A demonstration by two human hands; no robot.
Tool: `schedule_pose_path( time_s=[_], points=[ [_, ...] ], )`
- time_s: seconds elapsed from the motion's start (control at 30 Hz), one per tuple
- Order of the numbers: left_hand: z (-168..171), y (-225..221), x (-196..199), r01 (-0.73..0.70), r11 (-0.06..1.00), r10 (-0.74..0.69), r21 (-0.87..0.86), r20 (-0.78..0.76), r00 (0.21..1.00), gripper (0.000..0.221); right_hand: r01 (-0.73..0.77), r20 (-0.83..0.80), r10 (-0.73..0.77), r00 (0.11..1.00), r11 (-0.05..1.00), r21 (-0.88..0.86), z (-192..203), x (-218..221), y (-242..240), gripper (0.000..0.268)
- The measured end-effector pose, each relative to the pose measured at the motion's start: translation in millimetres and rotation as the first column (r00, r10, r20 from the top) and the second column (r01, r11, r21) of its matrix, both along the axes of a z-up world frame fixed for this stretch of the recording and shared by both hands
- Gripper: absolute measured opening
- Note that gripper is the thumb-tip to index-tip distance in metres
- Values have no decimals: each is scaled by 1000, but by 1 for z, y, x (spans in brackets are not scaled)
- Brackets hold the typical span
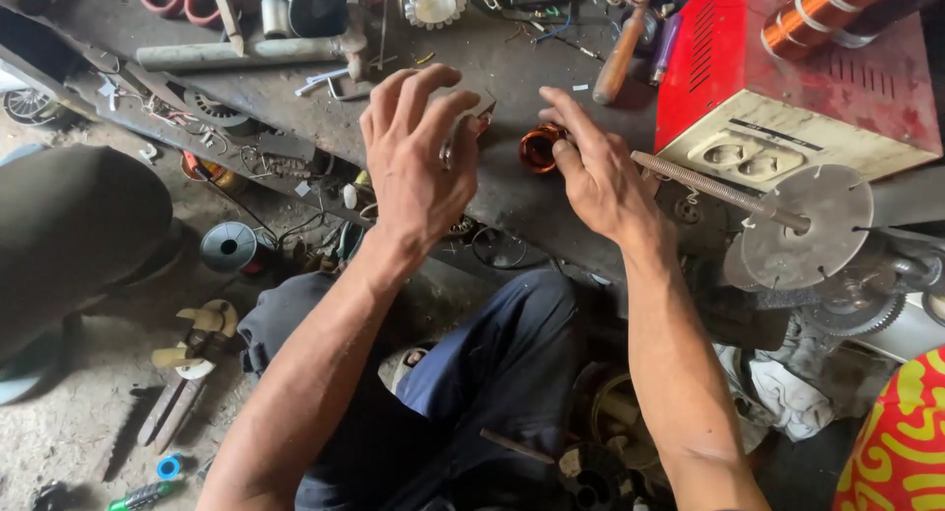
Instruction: Inserting copper wire coils into the slots of an electric motor stator during a repair process.
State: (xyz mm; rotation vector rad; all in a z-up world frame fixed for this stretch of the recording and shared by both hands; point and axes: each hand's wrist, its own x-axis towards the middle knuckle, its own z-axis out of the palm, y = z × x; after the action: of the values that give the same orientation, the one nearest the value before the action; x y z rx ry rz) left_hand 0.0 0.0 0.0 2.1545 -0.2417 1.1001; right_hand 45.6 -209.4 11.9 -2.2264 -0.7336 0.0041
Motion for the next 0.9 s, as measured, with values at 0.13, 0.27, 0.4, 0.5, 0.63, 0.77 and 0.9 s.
schedule_pose_path(
  time_s=[0.13, 0.27, 0.4, 0.5, 0.63, 0.77, 0.9],
  points=[
    [-9, -7, 6, -22, 987, 17, 157, 29, 999, 14, -11, 5, 11, 1000, 1000, 17, -8, -1, -7, 52],
    [-32, -34, 25, 3, 881, 0, 473, -8, 1000, 15, 31, 84, -46, 995, 983, 179, -12, 2, -16, 48],
    [-38, -52, 35, -30, 804, 62, 593, -33, 997, 18, 19, 75, -46, 996, 943, 332, -11, -8, -24, 44],
    [-43, -58, 39, -61, 786, 117, 616, -52, 992, 22, 60, 106, -101, 989, 939, 339, -11, -14, -24, 39],
    [-49, -58, 39, -63, 781, 137, 621, -71, 988, 16, 160, 84, -217, 973, 885, 438, -25, -22, -21, 35],
    [-49, -50, 25, -91, 870, 91, 485, 23, 996, 12, 282, -14, -342, 940, 751, 596, -34, -31, -13, 38],
    [-57, -45, 19, -131, 915, 115, 382, 64, 991, 7, 234, -153, -177, 972, 741, 630, -32, -34, 0, 82]
  ],
)
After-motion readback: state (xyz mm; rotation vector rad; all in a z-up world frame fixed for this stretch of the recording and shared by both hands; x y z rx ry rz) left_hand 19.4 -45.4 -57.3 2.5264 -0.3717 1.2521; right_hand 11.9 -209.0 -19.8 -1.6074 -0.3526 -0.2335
